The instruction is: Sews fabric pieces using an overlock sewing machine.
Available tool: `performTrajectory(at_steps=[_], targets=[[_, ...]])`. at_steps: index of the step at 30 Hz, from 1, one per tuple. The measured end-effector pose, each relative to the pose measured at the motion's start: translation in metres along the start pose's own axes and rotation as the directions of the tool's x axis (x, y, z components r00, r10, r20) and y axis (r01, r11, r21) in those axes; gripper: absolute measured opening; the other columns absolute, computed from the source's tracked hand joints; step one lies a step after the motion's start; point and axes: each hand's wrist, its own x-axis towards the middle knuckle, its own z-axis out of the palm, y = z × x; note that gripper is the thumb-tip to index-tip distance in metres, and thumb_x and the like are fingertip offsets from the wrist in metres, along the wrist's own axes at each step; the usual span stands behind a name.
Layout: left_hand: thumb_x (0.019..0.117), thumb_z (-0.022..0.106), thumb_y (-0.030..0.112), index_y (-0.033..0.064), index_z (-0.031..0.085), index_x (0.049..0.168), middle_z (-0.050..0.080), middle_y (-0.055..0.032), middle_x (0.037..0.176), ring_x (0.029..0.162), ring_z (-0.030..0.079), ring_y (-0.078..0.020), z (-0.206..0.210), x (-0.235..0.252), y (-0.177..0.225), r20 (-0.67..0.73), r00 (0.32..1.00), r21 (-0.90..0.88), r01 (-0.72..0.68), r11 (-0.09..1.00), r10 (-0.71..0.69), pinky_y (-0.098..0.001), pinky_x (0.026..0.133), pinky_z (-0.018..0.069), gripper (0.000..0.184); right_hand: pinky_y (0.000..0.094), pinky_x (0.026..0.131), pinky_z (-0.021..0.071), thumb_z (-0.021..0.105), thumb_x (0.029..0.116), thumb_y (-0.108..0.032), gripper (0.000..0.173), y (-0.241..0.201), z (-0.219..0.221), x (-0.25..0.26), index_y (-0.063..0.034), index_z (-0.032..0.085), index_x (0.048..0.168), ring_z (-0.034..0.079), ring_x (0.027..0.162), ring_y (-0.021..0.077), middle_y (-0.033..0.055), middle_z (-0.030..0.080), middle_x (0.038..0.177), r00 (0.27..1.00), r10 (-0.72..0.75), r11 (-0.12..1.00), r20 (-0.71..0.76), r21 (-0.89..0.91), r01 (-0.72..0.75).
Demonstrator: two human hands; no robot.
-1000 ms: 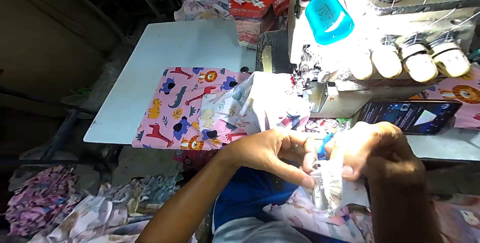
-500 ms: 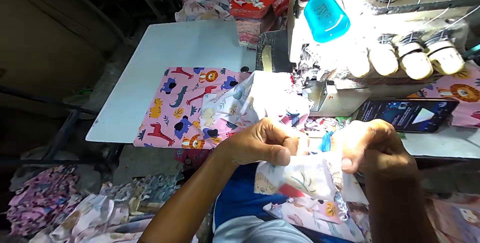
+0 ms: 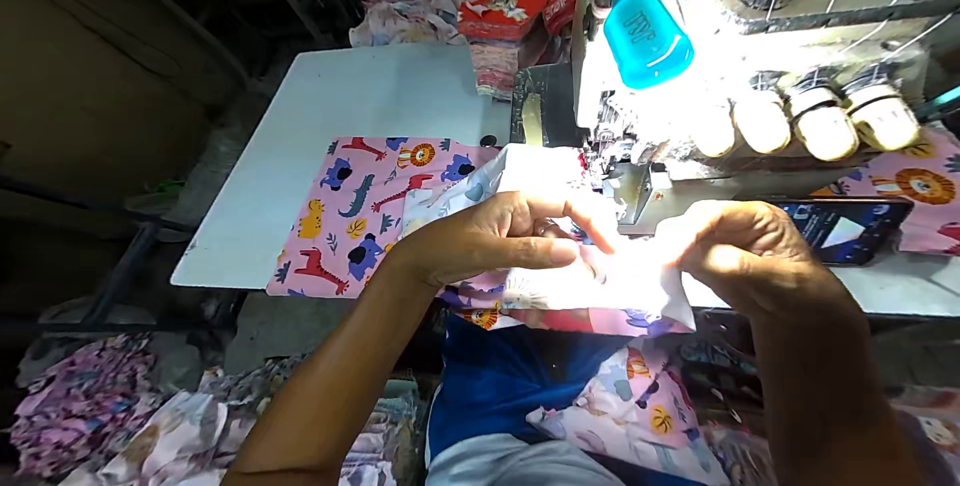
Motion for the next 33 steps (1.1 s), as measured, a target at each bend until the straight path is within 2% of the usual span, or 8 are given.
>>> performTrajectory(at_steps=[1, 3, 7, 11, 16, 22, 26, 33], targets=[[0.1006, 0.058, 0.009, 0.0105, 0.067, 0.116, 0.075, 0.0036, 0.098, 0.082, 0.071, -0.001, 0.001, 0.002, 0.002, -0.012, 1.0, 0.036, 0.018, 0.999, -0.017, -0.0165, 0.07, 0.0595, 0.018, 0.0155, 0.079, 0.057, 0.065, 0.0997, -0.024, 0.016, 0.0, -0.001, 0.001, -0.0192, 0.075, 0.11, 0.068, 0.09, -0.0018, -0.01, 0.074, 0.099, 1.0, 0.008, 1.0, 0.005, -0.009, -0.008], [0.098, 0.053, -0.003, 0.0083, 0.068, 0.107, 0.074, 0.0056, 0.097, 0.088, 0.068, 0.0008, -0.001, 0.006, 0.003, -0.019, 1.0, 0.125, 0.023, 0.992, -0.021, -0.0153, 0.078, 0.0563, 0.021, 0.016, 0.079, 0.0576, 0.066, 0.0987, -0.024, 0.015, 0.0, -0.003, 0.001, -0.02, 0.076, 0.109, 0.069, 0.089, -0.0017, -0.0103, 0.074, 0.099, 1.0, 0.031, 0.999, 0.001, -0.034, -0.031], [0.0969, 0.051, -0.005, 0.0053, 0.07, 0.096, 0.074, 0.0054, 0.089, 0.083, 0.068, 0.0034, -0.006, 0.008, 0.007, 0.025, 0.999, 0.246, 0.022, 0.969, -0.029, -0.0129, 0.074, 0.0548, 0.022, 0.0163, 0.076, 0.0582, 0.065, 0.0974, -0.018, 0.014, -0.002, -0.006, 0.003, -0.0194, 0.076, 0.105, 0.069, 0.085, -0.0002, -0.0079, 0.075, 0.096, 0.995, 0.096, 0.992, -0.012, -0.083, -0.096], [0.0991, 0.053, 0.001, 0.0036, 0.072, 0.101, 0.076, 0.0036, 0.095, 0.084, 0.07, 0.0014, -0.003, 0.009, 0.013, 0.045, 0.996, 0.259, 0.069, 0.963, -0.083, -0.0146, 0.074, 0.0573, 0.019, 0.0176, 0.078, 0.0586, 0.062, 0.0976, -0.011, 0.016, -0.001, -0.006, 0.005, -0.0159, 0.075, 0.104, 0.07, 0.087, 0.0018, -0.0049, 0.076, 0.096, 0.99, 0.14, 0.986, 0.03, -0.097, -0.137], [0.1002, 0.048, -0.003, 0.0033, 0.071, 0.097, 0.077, -0.0005, 0.087, 0.067, 0.072, -0.0041, -0.004, 0.004, 0.015, 0.002, 0.991, 0.201, 0.131, 0.971, -0.134, -0.0191, 0.058, 0.0603, 0.025, 0.017, 0.079, 0.0576, 0.059, 0.1, -0.011, 0.017, 0.001, -0.008, 0.003, -0.0146, 0.075, 0.106, 0.07, 0.089, 0.0014, -0.0044, 0.075, 0.098, 0.983, 0.17, 0.984, 0.074, -0.064, -0.166], [0.0966, 0.052, -0.003, 0.0035, 0.075, 0.093, 0.077, 0.0033, 0.088, 0.078, 0.07, 0.002, -0.007, 0.001, 0.018, -0.045, 0.996, 0.356, 0.09, 0.93, -0.079, -0.0129, 0.071, 0.0565, 0.024, 0.0173, 0.081, 0.0582, 0.064, 0.1003, -0.016, 0.015, -0.003, -0.011, -0.001, -0.013, 0.073, 0.112, 0.071, 0.091, 0.0031, -0.0026, 0.076, 0.101, 0.98, 0.187, 0.98, 0.066, -0.076, -0.182], [0.0958, 0.054, -0.004, 0.0029, 0.075, 0.092, 0.076, 0.0048, 0.088, 0.08, 0.068, 0.005, -0.004, 0.007, 0.015, -0.032, 0.999, 0.395, 0.045, 0.918, -0.035, -0.0107, 0.071, 0.0546, 0.022, 0.0155, 0.075, 0.0587, 0.069, 0.0963, -0.01, 0.015, -0.001, -0.006, 0.003, -0.0122, 0.073, 0.111, 0.07, 0.083, 0.0011, -0.0039, 0.076, 0.096, 0.981, 0.184, 0.98, 0.057, -0.084, -0.179], [0.0962, 0.052, -0.005, 0.0031, 0.073, 0.094, 0.076, 0.0027, 0.089, 0.078, 0.07, 0.0016, -0.005, 0.007, 0.016, -0.026, 0.996, 0.359, 0.087, 0.929, -0.083, -0.0136, 0.071, 0.0574, 0.023, 0.0188, 0.081, 0.0601, 0.068, 0.0969, -0.009, 0.013, 0.004, -0.009, -0.003, -0.0118, 0.075, 0.108, 0.072, 0.089, 0.0034, -0.0034, 0.076, 0.099, 0.992, 0.127, 0.986, 0.009, -0.11, -0.126]])
